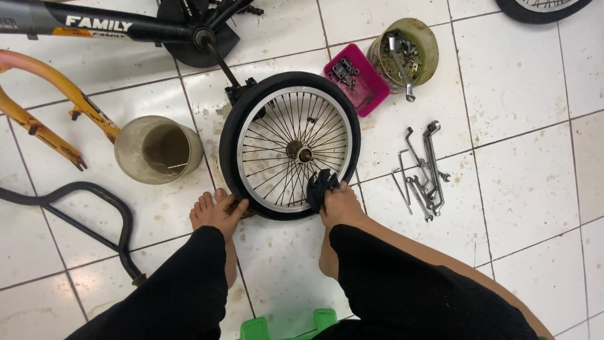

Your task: The person cleans a bicycle wheel by scrubbing the rim and spokes with a sponge and wiping the tire with a cloth. They dip the sponge into a bucket of water and continue cleaning the wheel components.

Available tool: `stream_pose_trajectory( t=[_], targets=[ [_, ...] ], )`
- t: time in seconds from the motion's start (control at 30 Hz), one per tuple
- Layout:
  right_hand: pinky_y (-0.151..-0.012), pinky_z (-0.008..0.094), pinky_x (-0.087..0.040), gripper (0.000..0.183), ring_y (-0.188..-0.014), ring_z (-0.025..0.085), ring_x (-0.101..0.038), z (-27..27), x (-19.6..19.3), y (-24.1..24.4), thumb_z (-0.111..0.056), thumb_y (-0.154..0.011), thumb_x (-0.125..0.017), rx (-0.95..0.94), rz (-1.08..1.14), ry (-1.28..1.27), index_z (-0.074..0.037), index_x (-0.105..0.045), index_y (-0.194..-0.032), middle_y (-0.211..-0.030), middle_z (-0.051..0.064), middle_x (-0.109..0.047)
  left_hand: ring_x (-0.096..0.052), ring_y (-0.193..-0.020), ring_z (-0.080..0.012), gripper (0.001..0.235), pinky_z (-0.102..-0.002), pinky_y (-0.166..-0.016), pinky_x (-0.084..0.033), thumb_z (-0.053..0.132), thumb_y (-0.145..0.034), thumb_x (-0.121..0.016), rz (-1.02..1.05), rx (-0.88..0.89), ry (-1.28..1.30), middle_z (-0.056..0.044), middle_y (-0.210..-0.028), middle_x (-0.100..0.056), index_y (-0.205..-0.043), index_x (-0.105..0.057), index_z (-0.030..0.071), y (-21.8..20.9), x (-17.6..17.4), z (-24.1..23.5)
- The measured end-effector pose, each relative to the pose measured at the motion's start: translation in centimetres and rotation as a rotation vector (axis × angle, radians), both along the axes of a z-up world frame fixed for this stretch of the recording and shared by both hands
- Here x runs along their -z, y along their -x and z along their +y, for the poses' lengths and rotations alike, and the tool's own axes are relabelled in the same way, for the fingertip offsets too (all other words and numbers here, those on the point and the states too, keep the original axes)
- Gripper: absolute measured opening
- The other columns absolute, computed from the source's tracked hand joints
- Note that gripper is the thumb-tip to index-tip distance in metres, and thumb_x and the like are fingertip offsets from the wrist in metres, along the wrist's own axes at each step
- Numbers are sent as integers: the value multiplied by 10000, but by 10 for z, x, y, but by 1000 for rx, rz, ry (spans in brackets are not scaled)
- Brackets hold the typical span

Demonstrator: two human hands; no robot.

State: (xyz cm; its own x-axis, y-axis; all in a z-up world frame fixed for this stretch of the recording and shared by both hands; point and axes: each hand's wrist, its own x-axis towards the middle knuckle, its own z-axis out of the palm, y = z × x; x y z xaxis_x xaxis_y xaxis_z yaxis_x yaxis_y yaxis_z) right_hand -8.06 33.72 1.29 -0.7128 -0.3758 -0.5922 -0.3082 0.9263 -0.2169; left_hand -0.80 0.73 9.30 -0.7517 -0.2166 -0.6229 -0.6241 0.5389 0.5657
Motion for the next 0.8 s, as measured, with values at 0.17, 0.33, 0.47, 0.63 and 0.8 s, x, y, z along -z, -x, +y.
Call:
stream_pose_trajectory(
  t=[0.17,0.33,0.47,0.63,0.8],
  targets=[
    [-1091,640,-380,578,-1351,655,-376,-47,-68,18,-436,-850,-673,18,-391,-223,-2,-702,-1232,-1447,434,-430,-545,-1284,-344,496,-479,-1171,-323,622,-934,-594,100,-44,-77,-107,-1244,-718,-1224,-723,241,6,-28,1],
    [-925,637,-473,482,-1065,590,-592,-77,-198,45,-312,-888,-636,-191,-374,195,51,-691,-1200,-1134,389,-637,-576,-1211,-362,532,-480,-1160,-338,663,-930,-573,89,-9,-34,-149,-1146,-720,-1138,-731,199,10,-25,1],
    [-767,495,-584,401,-948,353,-726,-50,-127,29,-413,-824,-762,-462,117,362,-148,-733,-1124,-995,119,-760,-601,-1175,-344,524,-462,-1137,-355,675,-936,-571,93,-5,-53,-130,-1096,-729,-1093,-734,203,9,-24,7],
    [-802,493,-589,413,-1017,264,-715,16,3,8,-473,-781,-783,-408,173,225,-261,-723,-1130,-1038,11,-763,-568,-1214,-367,537,-470,-1148,-312,710,-939,-540,77,44,26,-149,-1139,-710,-1098,-731,234,-1,-4,3],
    [-793,423,-607,380,-1024,229,-741,49,-13,43,-428,-800,-799,-208,86,72,-237,-749,-1125,-1049,-23,-789,-534,-1253,-391,552,-477,-1158,-269,745,-942,-509,79,83,105,-169,-1182,-690,-1103,-729,265,-6,22,0]
  ],
)
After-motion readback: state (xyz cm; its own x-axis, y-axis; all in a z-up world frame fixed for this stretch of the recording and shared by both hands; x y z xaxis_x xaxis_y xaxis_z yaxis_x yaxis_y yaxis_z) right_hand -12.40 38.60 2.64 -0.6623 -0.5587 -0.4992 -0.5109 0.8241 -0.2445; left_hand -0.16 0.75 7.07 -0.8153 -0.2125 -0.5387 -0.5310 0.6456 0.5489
